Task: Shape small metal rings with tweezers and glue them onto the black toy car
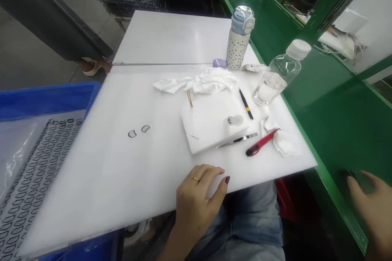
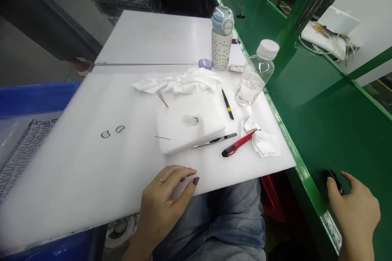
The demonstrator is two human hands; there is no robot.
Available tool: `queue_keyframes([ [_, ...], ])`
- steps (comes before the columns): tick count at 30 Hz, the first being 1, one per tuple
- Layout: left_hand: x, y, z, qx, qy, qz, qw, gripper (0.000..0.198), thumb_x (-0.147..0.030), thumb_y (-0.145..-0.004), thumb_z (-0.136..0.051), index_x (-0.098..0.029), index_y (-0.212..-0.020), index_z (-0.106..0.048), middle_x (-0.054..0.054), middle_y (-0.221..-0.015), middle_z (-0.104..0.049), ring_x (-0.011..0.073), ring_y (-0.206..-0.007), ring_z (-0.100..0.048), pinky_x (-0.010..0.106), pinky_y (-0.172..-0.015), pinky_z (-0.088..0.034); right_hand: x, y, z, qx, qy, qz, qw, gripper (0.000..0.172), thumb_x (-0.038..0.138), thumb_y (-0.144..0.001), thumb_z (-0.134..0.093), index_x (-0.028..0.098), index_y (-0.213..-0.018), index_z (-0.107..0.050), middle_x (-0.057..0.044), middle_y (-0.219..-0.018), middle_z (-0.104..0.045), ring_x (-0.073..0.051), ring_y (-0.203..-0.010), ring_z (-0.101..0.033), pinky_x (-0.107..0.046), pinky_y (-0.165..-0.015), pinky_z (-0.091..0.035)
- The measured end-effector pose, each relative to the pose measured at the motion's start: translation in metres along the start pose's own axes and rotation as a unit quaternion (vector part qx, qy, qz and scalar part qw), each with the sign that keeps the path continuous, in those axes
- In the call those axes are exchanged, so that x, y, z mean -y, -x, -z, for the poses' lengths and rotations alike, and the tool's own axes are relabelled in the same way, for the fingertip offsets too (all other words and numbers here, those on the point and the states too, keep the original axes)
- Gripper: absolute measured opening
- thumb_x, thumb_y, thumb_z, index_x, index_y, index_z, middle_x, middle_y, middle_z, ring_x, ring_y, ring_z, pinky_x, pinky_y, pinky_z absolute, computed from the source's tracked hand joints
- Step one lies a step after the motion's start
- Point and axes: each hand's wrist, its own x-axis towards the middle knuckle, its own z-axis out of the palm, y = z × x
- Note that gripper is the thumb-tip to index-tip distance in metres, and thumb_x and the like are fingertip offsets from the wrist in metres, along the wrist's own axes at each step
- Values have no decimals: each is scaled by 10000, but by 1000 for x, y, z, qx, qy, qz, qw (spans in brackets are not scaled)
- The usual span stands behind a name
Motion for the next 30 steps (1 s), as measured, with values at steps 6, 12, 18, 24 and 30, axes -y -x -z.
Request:
queue_keyframes([
  [6,3,1,3,12,43,62,997,106,-244,-956,-628,-233,-1010,-718,30,-949,-733,178,-791,-691,295,-681,-597,159,17,-1,-17,-164,442,882,171,304,-1006,-571,253,-1044,-730,-50,-982,-778,-213,-904,-733,-352,-823,-548],
  [12,9,-9,14,16,131,152,980,383,-336,-972,-608,-225,-1337,-635,124,-1287,-684,208,-922,-721,319,-708,-648,269,31,-16,34,-150,663,732,230,36,-949,-538,158,-899,-726,-35,-731,-671,-169,-637,-582,-329,-624,-376],
  [18,24,0,0,-12,192,146,970,439,-342,-987,-608,-245,-1414,-578,150,-1378,-624,211,-980,-727,326,-768,-659,268,27,-7,-2,-212,728,652,265,97,-1011,-478,192,-856,-670,-31,-803,-728,-162,-703,-656,-311,-642,-480],
  [24,36,9,-28,-97,206,117,967,335,-229,-923,-610,-245,-1252,-671,132,-1291,-650,168,-806,-688,285,-661,-631,254,-17,-11,64,-379,473,793,139,354,-993,-593,242,-1051,-652,-29,-867,-769,-177,-704,-738,-272,-584,-578],
  [30,35,8,-26,-89,167,87,978,284,-134,-845,-628,-231,-1094,-722,113,-1220,-683,155,-753,-686,268,-642,-604,308,-51,-49,159,-174,370,899,252,342,-934,-505,197,-841,-689,-49,-640,-717,-231,-605,-697,-324,-580,-493],
])
